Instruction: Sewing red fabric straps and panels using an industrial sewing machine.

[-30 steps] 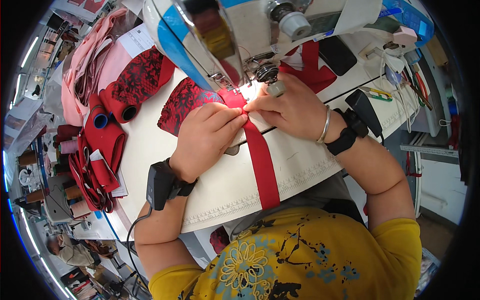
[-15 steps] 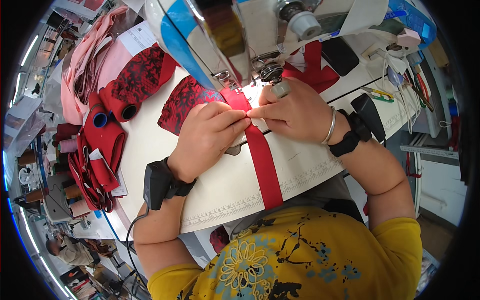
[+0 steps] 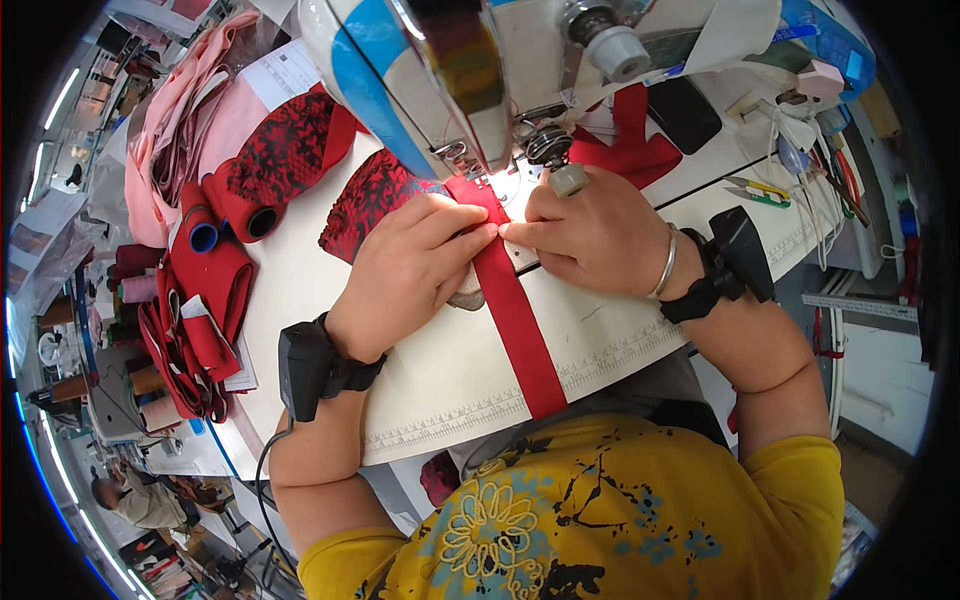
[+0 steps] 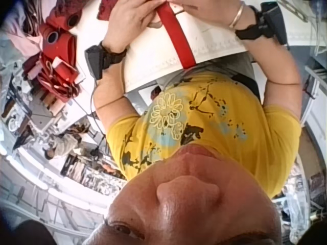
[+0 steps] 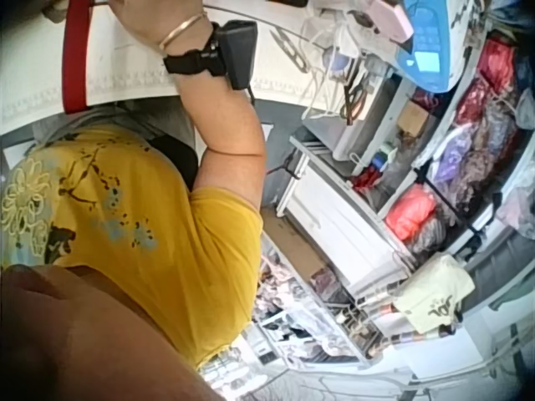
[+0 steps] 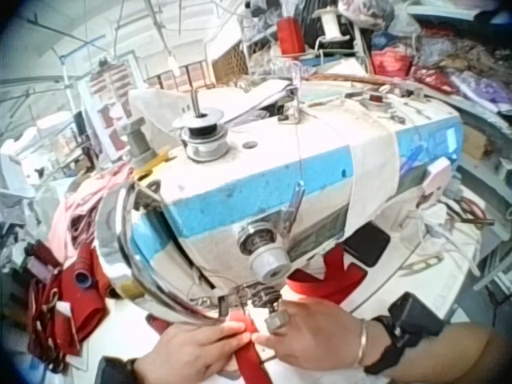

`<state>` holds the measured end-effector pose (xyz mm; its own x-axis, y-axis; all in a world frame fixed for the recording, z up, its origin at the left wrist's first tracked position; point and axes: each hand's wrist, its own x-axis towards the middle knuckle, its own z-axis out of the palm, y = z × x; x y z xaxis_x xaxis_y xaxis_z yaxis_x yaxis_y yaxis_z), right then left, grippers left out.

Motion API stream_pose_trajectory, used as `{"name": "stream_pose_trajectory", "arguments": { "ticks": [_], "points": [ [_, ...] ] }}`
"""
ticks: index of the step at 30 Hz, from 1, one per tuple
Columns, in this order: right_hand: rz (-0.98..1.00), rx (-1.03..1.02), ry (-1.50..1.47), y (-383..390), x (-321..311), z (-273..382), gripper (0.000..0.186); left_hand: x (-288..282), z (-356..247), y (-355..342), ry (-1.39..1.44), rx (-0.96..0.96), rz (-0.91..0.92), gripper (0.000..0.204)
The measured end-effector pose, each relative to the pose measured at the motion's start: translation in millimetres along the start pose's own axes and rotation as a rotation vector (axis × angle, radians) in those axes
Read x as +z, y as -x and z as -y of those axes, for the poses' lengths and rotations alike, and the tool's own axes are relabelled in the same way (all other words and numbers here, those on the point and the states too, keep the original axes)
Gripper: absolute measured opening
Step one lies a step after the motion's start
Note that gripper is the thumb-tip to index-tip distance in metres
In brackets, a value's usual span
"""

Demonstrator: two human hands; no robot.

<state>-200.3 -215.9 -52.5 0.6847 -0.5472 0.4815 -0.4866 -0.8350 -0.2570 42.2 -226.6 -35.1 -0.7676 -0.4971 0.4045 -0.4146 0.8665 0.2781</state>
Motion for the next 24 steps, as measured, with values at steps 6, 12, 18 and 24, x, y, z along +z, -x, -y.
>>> {"name": "stream_pose_trajectory", "arguments": {
  "ticks": [6, 12, 18, 24],
  "points": [
    [0.106, 0.0, -0.056, -2.0, -3.3, 14.6, 0.022, 0.6, 1.4, 1.3, 0.024, -0.009, 0.003, 0.036],
    [0.109, -0.001, 0.042, -2.0, 1.5, 18.5, 0.011, 2.9, 3.7, 5.4, 0.029, -0.019, 0.002, 0.042],
    [0.108, -0.01, 0.036, -1.6, 3.1, 17.2, 0.004, 4.0, 5.4, 7.5, 0.04, -0.012, -0.021, 0.04],
    [0.106, -0.021, 0.042, -0.3, 2.8, 16.3, 0.005, 3.9, 3.5, 5.7, 0.033, -0.037, -0.017, 0.041]
  ]
}}
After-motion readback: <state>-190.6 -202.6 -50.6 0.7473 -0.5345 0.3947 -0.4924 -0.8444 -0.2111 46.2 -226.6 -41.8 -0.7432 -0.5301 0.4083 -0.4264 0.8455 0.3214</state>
